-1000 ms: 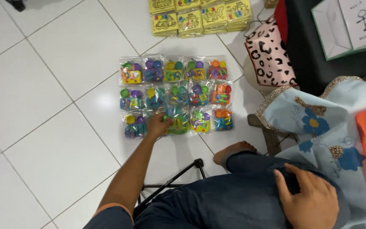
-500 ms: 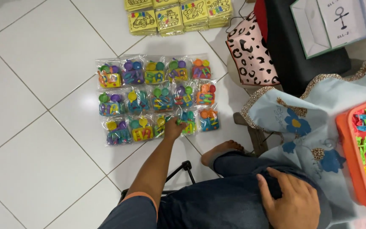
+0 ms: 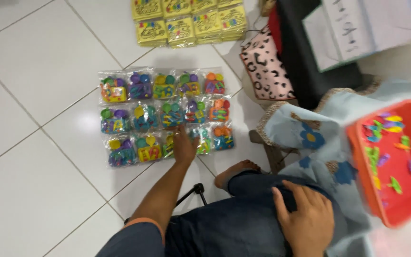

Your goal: Cleaning small plastic toy pieces with a cloth and sorting them into trays and bags.

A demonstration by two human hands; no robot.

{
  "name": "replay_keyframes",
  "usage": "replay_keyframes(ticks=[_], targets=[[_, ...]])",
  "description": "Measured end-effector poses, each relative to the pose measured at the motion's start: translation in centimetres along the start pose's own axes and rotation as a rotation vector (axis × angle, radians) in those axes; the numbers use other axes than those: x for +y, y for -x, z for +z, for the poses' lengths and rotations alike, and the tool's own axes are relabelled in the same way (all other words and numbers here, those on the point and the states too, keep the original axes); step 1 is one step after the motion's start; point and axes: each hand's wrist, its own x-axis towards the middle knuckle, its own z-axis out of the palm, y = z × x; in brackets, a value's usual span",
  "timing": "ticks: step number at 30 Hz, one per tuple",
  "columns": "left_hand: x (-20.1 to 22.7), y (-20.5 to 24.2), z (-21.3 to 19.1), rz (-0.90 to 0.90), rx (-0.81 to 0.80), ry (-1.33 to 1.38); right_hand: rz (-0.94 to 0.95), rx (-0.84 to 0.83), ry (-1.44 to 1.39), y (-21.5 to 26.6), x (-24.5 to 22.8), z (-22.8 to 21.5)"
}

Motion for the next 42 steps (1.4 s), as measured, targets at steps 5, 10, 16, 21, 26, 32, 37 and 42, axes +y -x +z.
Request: replay_keyframes(ticks=[5, 10, 16, 21, 26, 32, 37, 42], targets=[[5.6, 0.4, -2.7, 0.341, 0.236, 0.116, 0.184, 0.378, -0.631, 0.5, 3.0, -1.7], [22.0, 6.0, -11.4, 0.824, 0.277, 0.405, 0.289, 0.651, -0.561, 2.3, 9.0, -7.2], [38.9, 16.3, -14.1, 1.381, -0.188, 0.604, 0.657, 0.725, -0.770, 7.9, 16.5, -10.5], [44.9, 26.9, -9.8, 1.691, -0.674, 0.389, 0.879, 0.672, -0.930, 17.2, 20.9, -13.9], [44.7, 32.7, -2.7, 1.684, -0.744, 0.266, 1.129, 0.716, -1.076, 26.9, 23.4, -16.8], [42.8, 33.2, 4.7, 1.537, -0.689, 0.187, 1.235, 0.855, -1.043, 37.4, 30.9, -17.6], [40.9, 32.8, 7.3, 1.494, -0.601, 0.032, 1.461, 0.768, -0.697, 42.2, 41.7, -10.6], [38.1, 30.0, 12.2, 1.316, -0.503, -0.192, 1.453, 0.136, -0.332, 47.4, 54.4, 7.7]])
